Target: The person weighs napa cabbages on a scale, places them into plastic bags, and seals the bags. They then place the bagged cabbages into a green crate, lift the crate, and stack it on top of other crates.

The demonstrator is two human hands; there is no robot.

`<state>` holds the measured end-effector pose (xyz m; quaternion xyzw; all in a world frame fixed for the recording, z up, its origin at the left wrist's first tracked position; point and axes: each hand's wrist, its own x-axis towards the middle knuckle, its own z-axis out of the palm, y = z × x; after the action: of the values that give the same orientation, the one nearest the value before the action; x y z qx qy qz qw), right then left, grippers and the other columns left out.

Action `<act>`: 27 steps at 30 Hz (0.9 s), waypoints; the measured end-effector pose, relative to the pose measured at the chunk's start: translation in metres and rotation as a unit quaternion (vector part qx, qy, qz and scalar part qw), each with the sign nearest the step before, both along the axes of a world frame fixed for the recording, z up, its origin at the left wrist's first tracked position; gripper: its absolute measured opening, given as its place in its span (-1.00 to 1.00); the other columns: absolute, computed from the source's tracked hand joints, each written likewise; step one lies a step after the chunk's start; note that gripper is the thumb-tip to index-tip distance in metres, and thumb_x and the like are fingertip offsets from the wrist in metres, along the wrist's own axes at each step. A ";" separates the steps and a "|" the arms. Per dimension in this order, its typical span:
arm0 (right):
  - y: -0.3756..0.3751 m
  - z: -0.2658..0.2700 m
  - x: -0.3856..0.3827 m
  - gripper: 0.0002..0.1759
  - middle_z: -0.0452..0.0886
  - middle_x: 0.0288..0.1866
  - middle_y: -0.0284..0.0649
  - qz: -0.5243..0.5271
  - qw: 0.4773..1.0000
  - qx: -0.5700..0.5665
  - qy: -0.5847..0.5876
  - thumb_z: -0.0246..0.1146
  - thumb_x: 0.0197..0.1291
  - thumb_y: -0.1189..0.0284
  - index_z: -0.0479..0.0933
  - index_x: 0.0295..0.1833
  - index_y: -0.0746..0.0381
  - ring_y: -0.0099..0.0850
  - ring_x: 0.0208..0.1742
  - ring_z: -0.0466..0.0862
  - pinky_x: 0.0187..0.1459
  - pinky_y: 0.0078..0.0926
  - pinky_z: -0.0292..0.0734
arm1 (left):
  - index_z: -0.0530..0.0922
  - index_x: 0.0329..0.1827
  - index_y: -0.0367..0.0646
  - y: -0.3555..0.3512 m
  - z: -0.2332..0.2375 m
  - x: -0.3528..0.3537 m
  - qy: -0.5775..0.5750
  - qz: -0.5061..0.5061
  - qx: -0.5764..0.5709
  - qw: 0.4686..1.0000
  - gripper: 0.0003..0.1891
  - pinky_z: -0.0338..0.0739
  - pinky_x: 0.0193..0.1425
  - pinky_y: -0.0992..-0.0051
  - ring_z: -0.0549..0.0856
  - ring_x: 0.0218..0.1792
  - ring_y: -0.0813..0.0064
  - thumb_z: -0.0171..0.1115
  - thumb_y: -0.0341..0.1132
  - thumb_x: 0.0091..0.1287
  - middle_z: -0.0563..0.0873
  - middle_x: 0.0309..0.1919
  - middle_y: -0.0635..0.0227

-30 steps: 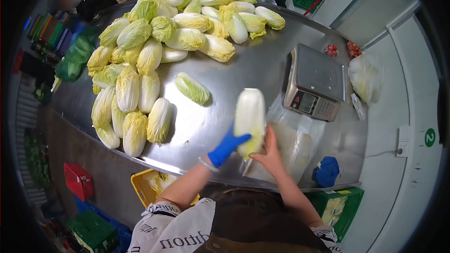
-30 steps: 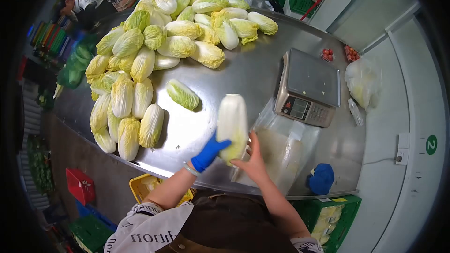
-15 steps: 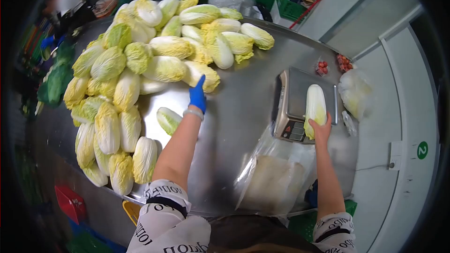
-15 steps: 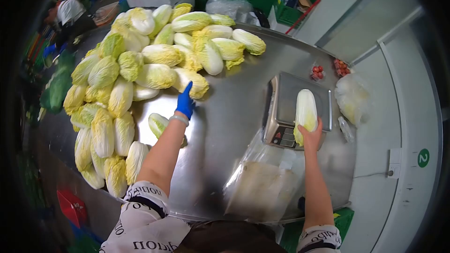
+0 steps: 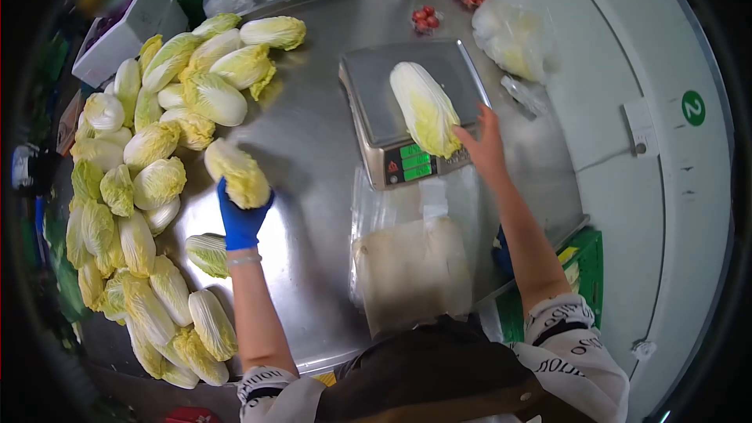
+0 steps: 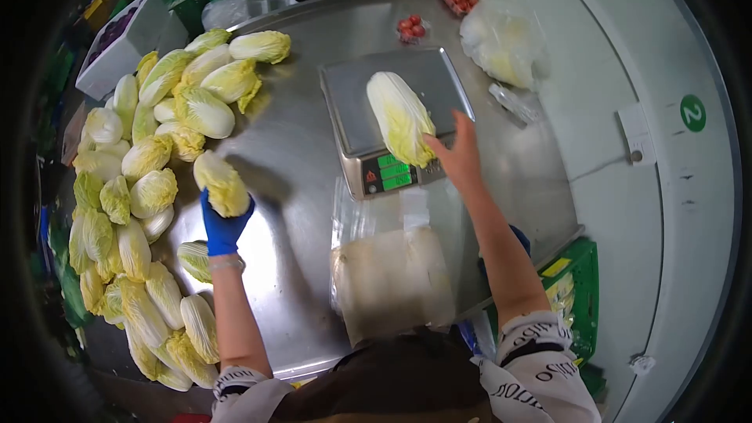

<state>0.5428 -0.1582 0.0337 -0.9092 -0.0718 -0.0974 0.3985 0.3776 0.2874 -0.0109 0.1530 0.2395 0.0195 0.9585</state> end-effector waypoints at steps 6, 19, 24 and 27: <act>0.056 0.001 0.029 -0.02 0.40 0.25 0.12 0.022 0.989 -0.033 0.142 0.48 -0.10 0.20 0.16 0.39 0.32 0.06 0.21 0.47 0.23 -0.15 0.38 | 0.33 0.31 -0.23 -0.105 0.046 0.050 0.000 -0.138 0.195 0.971 -0.39 0.52 0.17 0.27 0.59 0.09 0.29 0.28 -0.25 0.20 0.57 0.09 0.19; -0.054 -0.003 -0.162 -0.06 0.27 0.39 -0.14 0.041 0.731 0.563 0.383 0.37 0.04 0.42 0.03 0.50 0.21 -0.29 0.40 0.31 0.37 -0.32 0.25 | 0.24 0.40 -0.22 -0.223 0.032 0.142 0.071 -0.125 0.823 0.550 -0.03 0.45 0.20 0.17 0.54 0.16 0.06 0.51 0.04 -0.03 0.44 0.23 -0.04; -0.046 -0.015 -0.268 0.01 0.21 0.42 -0.06 0.048 0.835 0.412 0.361 0.44 -0.03 0.39 0.01 0.50 0.26 -0.22 0.45 0.22 0.42 -0.31 0.12 | 0.34 0.34 -0.25 -0.200 0.028 0.041 -0.007 0.007 0.721 0.693 -0.40 0.46 0.14 0.36 0.56 0.00 0.33 0.30 -0.22 0.29 0.54 0.11 0.17; -0.031 -0.047 -0.311 0.02 0.19 0.43 -0.02 0.052 0.887 0.332 0.317 0.44 -0.02 0.42 0.00 0.50 0.28 -0.19 0.47 0.20 0.43 -0.29 0.09 | 0.53 0.11 -0.31 -0.183 -0.006 -0.060 0.101 -0.020 0.621 0.777 -0.66 0.48 -0.06 0.55 0.56 -0.23 0.57 0.16 -0.26 0.39 0.64 -0.14 0.31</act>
<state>0.2316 -0.1891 -0.0129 -0.7013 0.0477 0.1991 0.6828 0.3178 0.1043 -0.0172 0.7208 0.2676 0.1296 0.6262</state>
